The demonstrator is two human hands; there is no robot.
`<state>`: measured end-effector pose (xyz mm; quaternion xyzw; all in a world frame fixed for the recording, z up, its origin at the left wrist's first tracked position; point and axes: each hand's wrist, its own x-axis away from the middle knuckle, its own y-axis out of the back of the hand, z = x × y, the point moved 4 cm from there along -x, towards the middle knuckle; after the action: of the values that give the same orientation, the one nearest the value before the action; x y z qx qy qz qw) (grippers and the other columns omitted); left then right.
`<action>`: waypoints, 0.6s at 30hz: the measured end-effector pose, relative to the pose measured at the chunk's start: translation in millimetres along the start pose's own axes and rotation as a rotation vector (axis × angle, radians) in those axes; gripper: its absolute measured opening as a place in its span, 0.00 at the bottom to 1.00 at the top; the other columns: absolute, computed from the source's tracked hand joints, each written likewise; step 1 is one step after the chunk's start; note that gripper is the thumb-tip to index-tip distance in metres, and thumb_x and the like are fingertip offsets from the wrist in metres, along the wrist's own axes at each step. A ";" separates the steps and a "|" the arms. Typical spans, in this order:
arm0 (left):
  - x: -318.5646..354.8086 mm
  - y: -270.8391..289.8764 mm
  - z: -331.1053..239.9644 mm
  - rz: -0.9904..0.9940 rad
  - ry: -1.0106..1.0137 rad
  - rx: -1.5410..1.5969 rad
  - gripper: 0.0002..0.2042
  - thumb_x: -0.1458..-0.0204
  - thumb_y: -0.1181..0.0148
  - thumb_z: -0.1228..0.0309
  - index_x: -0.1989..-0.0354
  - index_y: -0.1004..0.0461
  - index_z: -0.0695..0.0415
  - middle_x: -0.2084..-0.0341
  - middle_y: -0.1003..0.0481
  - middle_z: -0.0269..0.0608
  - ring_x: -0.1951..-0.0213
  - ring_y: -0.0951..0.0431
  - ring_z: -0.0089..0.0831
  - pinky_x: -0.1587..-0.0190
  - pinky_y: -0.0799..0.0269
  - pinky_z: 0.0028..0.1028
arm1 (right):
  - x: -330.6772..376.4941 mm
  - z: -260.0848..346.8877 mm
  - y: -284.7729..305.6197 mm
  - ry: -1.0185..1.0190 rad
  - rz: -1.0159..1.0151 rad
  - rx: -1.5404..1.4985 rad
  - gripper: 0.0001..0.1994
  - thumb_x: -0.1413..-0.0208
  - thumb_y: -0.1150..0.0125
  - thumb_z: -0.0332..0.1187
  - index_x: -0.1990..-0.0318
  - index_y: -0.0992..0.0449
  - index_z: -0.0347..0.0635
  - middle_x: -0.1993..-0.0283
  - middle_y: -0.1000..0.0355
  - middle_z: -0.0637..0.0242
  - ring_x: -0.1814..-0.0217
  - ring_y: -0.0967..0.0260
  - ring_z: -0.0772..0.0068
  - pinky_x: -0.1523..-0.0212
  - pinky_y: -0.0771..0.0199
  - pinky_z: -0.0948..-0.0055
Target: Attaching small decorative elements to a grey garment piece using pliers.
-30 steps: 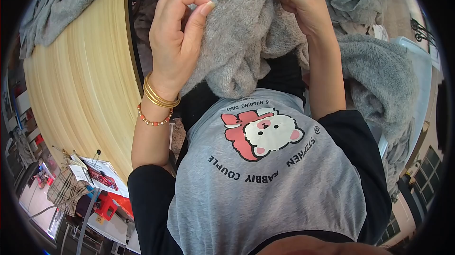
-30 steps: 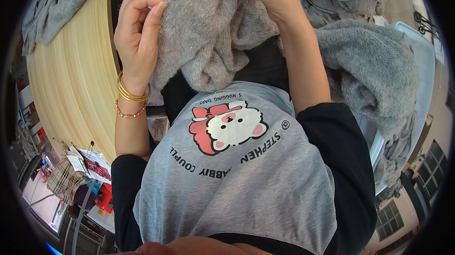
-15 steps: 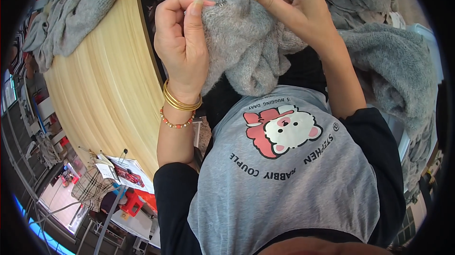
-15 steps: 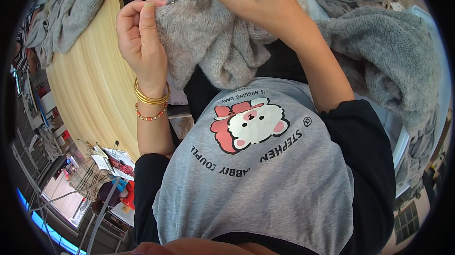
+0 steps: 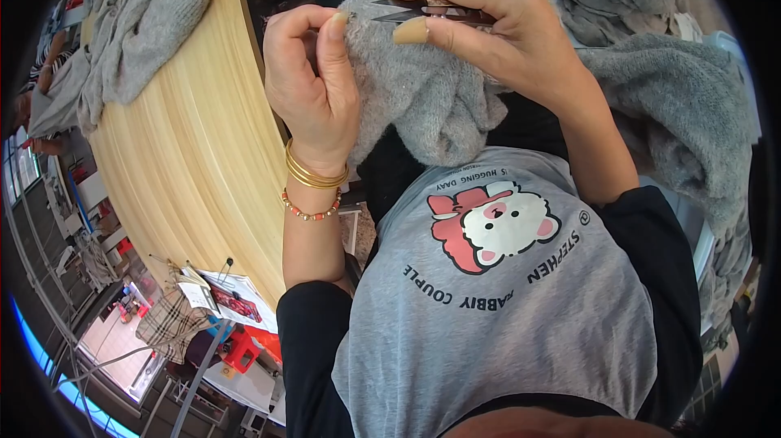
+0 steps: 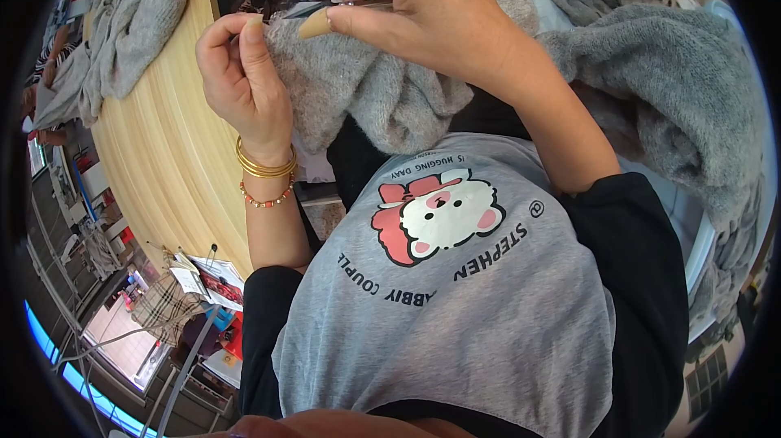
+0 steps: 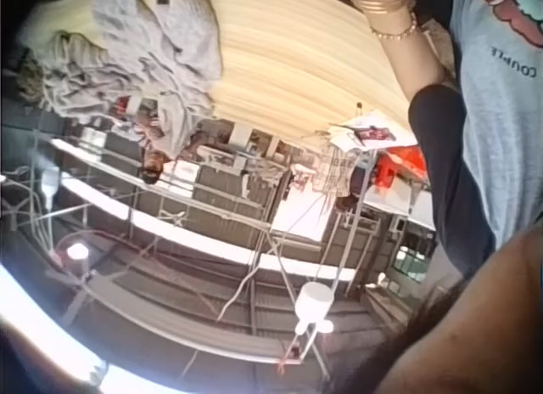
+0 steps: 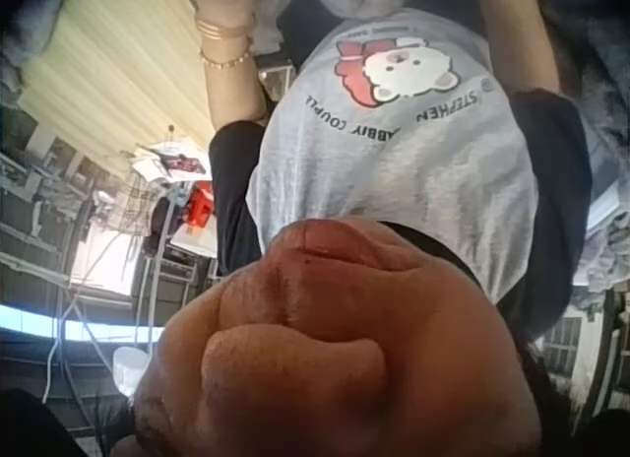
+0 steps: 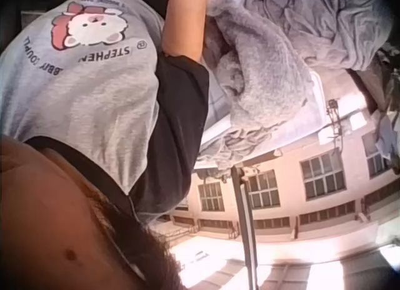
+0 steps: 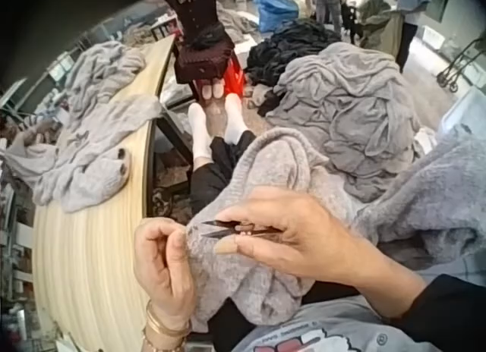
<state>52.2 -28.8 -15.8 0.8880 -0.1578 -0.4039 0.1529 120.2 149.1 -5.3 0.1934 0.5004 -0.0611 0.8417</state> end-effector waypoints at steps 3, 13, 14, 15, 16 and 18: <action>1.0 1.5 -1.6 0.000 0.024 0.015 0.03 0.40 0.44 0.78 0.60 0.31 0.62 0.69 0.29 0.38 0.73 0.31 0.22 0.71 0.32 0.20 | 3.7 -1.0 -2.2 -0.027 0.010 0.012 0.14 0.47 0.33 0.30 0.55 0.22 0.32 0.69 0.28 0.60 0.69 0.31 0.70 0.69 0.33 0.73; 1.9 4.6 -1.3 -0.018 -0.001 0.007 0.05 0.39 0.45 0.77 0.57 0.33 0.62 0.67 0.27 0.41 0.69 0.27 0.26 0.67 0.29 0.22 | -7.7 4.0 -3.4 -0.046 0.074 0.225 0.12 0.47 0.35 0.29 0.56 0.21 0.35 0.66 0.26 0.57 0.65 0.27 0.60 0.65 0.29 0.68; 1.6 4.3 -1.8 -0.021 -0.014 0.008 0.06 0.39 0.45 0.76 0.57 0.33 0.62 0.67 0.27 0.42 0.69 0.27 0.27 0.67 0.29 0.22 | -8.9 5.3 -2.9 -0.047 0.068 0.227 0.12 0.47 0.35 0.29 0.56 0.21 0.35 0.66 0.26 0.57 0.65 0.27 0.60 0.65 0.29 0.68; 1.2 3.8 -1.0 -0.015 -0.017 0.008 0.06 0.39 0.45 0.76 0.57 0.33 0.62 0.67 0.27 0.42 0.69 0.27 0.27 0.67 0.29 0.22 | -9.9 6.5 -3.1 -0.059 0.083 0.281 0.12 0.47 0.35 0.30 0.56 0.21 0.35 0.66 0.26 0.57 0.64 0.27 0.58 0.64 0.28 0.67; 1.0 4.9 -1.7 -0.016 -0.043 -0.009 0.06 0.40 0.45 0.76 0.57 0.33 0.62 0.67 0.26 0.43 0.68 0.26 0.28 0.67 0.29 0.23 | -12.0 8.9 -3.6 -0.071 0.098 0.330 0.12 0.47 0.36 0.32 0.57 0.21 0.36 0.65 0.26 0.57 0.62 0.26 0.56 0.63 0.28 0.66; 2.1 6.4 -0.2 -0.013 -0.067 -0.029 0.06 0.40 0.44 0.76 0.57 0.33 0.62 0.68 0.26 0.44 0.68 0.26 0.30 0.67 0.29 0.23 | -26.0 14.3 0.7 -0.376 0.173 0.200 0.12 0.46 0.36 0.33 0.57 0.21 0.36 0.64 0.26 0.56 0.62 0.26 0.55 0.62 0.27 0.66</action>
<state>52.6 -35.4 -14.5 0.8726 -0.1515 -0.4367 0.1577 119.3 141.9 23.5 0.3033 0.3076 -0.0730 0.8989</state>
